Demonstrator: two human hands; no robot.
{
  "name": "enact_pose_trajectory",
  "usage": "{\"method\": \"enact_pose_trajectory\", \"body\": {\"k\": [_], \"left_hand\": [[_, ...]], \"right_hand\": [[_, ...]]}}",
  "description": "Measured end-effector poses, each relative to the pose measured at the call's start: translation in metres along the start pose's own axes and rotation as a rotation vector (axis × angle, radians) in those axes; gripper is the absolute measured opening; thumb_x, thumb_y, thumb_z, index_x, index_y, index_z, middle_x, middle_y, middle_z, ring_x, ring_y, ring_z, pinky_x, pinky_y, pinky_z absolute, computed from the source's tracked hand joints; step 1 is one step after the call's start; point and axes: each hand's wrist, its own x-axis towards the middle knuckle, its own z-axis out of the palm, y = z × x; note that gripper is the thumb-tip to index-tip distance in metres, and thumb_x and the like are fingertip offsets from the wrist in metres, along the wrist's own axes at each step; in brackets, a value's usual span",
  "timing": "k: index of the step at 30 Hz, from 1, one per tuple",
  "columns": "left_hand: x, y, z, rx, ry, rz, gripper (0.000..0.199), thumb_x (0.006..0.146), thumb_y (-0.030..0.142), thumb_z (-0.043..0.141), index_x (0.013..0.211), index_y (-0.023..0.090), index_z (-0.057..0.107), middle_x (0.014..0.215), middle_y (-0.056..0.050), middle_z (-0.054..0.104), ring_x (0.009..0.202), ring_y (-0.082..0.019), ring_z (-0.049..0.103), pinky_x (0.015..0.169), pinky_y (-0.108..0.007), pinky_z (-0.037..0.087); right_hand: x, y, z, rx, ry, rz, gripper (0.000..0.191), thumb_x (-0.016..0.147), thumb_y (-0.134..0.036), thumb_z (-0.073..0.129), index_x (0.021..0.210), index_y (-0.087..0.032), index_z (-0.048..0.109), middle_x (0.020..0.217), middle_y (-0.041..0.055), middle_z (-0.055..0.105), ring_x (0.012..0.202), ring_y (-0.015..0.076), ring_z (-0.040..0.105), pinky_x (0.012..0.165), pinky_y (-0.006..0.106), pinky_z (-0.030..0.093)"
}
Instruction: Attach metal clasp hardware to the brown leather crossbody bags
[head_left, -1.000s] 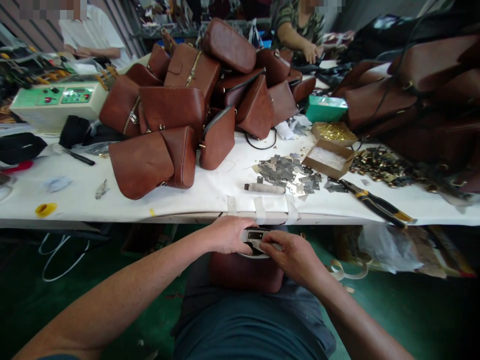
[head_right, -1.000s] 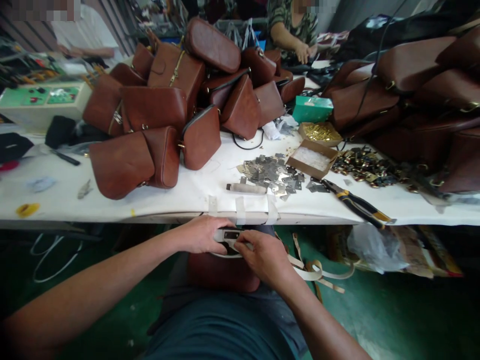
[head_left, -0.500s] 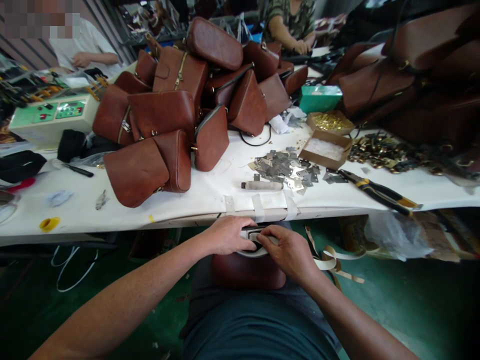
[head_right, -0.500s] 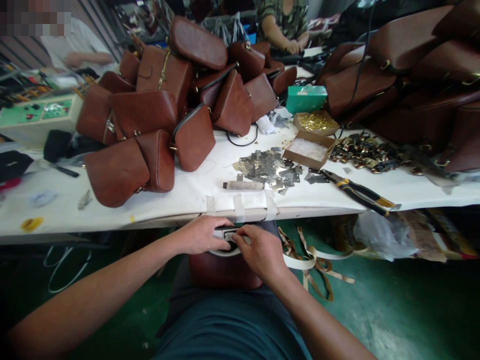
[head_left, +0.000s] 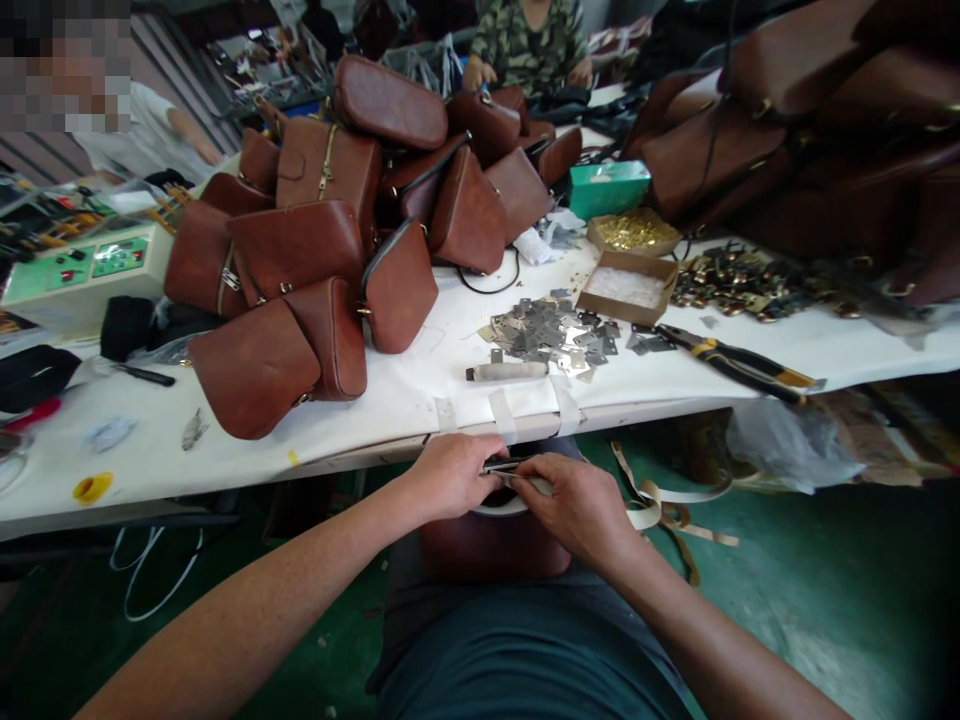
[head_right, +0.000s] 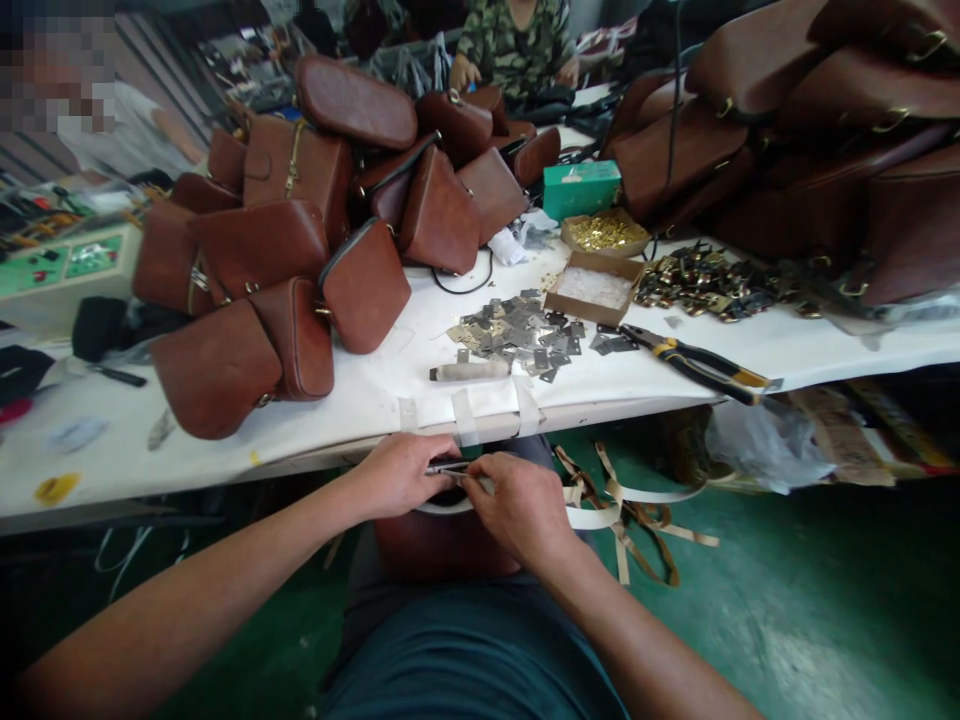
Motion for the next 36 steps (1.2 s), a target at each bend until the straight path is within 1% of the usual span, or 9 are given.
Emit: {"method": "enact_pose_trajectory", "body": {"k": [5, 9, 14, 19, 21, 25, 31, 34, 36], "left_hand": [[-0.003, 0.003, 0.001, 0.035, 0.012, 0.019, 0.022, 0.090, 0.035, 0.065, 0.108, 0.027, 0.074, 0.094, -0.003, 0.080, 0.086, -0.024, 0.074, 0.072, -0.030, 0.048], [-0.002, 0.004, 0.004, 0.083, 0.020, 0.018, 0.024, 0.088, 0.037, 0.065, 0.109, 0.027, 0.073, 0.095, -0.003, 0.081, 0.085, -0.024, 0.074, 0.072, -0.030, 0.049], [0.002, 0.010, 0.003, 0.208, -0.026, 0.017, 0.032, 0.086, 0.051, 0.069, 0.105, 0.025, 0.076, 0.097, -0.006, 0.081, 0.090, -0.028, 0.075, 0.074, -0.032, 0.052], [0.003, 0.020, -0.002, 0.337, -0.045, 0.034, 0.034, 0.094, 0.053, 0.059, 0.094, 0.024, 0.077, 0.091, -0.009, 0.080, 0.086, -0.030, 0.076, 0.073, -0.035, 0.054], [0.002, 0.024, -0.003, 0.354, -0.028, 0.053, 0.032, 0.095, 0.051, 0.058, 0.093, 0.024, 0.075, 0.090, -0.008, 0.080, 0.086, -0.030, 0.076, 0.071, -0.036, 0.054], [-0.003, 0.031, 0.000, 0.390, -0.014, 0.109, 0.026, 0.097, 0.038, 0.053, 0.088, 0.023, 0.072, 0.087, -0.007, 0.079, 0.084, -0.030, 0.077, 0.070, -0.038, 0.055], [-0.006, 0.049, 0.012, 0.458, 0.002, 0.163, 0.022, 0.094, 0.024, 0.049, 0.094, 0.019, 0.070, 0.087, -0.011, 0.077, 0.078, -0.033, 0.076, 0.066, -0.041, 0.055], [-0.005, 0.057, 0.016, 0.462, -0.022, 0.175, 0.021, 0.091, 0.017, 0.049, 0.096, 0.017, 0.070, 0.086, -0.013, 0.075, 0.077, -0.032, 0.075, 0.065, -0.041, 0.055], [0.000, 0.057, 0.017, 0.451, -0.061, 0.173, 0.021, 0.090, 0.015, 0.050, 0.098, 0.015, 0.070, 0.089, -0.014, 0.075, 0.080, -0.032, 0.075, 0.067, -0.040, 0.054]], "right_hand": [[-0.001, 0.001, 0.004, -0.112, 0.102, 0.018, 0.015, 0.093, -0.038, 0.069, 0.084, -0.027, 0.076, 0.085, -0.0020, 0.078, 0.079, 0.0183, 0.071, 0.066, 0.030, 0.035], [-0.002, 0.001, 0.006, -0.138, 0.131, 0.020, 0.015, 0.091, -0.038, 0.072, 0.082, -0.027, 0.075, 0.082, -0.0023, 0.078, 0.076, 0.0177, 0.070, 0.064, 0.030, 0.032], [-0.004, 0.003, 0.001, -0.095, 0.064, -0.026, 0.017, 0.098, -0.036, 0.064, 0.088, -0.027, 0.075, 0.088, -0.0017, 0.077, 0.083, 0.0178, 0.070, 0.069, 0.029, 0.035], [-0.004, 0.005, -0.005, -0.094, -0.039, -0.065, 0.020, 0.103, -0.032, 0.056, 0.096, -0.026, 0.074, 0.097, -0.0001, 0.076, 0.090, 0.0180, 0.070, 0.072, 0.028, 0.037], [-0.003, 0.005, -0.005, -0.131, -0.054, -0.063, 0.022, 0.103, -0.032, 0.054, 0.095, -0.025, 0.073, 0.096, 0.0005, 0.075, 0.089, 0.0183, 0.070, 0.072, 0.029, 0.036], [-0.003, 0.002, -0.009, -0.225, -0.084, -0.094, 0.025, 0.104, -0.031, 0.052, 0.092, -0.022, 0.071, 0.092, 0.0025, 0.075, 0.088, 0.0193, 0.069, 0.072, 0.030, 0.035], [0.004, -0.001, -0.029, -0.339, -0.220, -0.092, 0.024, 0.099, -0.029, 0.054, 0.085, -0.021, 0.072, 0.089, 0.0057, 0.078, 0.081, 0.0214, 0.071, 0.067, 0.031, 0.033], [0.003, 0.000, -0.040, -0.347, -0.254, -0.101, 0.024, 0.097, -0.026, 0.054, 0.085, -0.021, 0.074, 0.089, 0.0073, 0.079, 0.081, 0.0225, 0.072, 0.067, 0.030, 0.036], [-0.004, -0.002, -0.049, -0.262, -0.262, -0.100, 0.023, 0.095, -0.020, 0.056, 0.082, -0.021, 0.075, 0.086, 0.0065, 0.079, 0.078, 0.0209, 0.071, 0.067, 0.028, 0.039]]}}
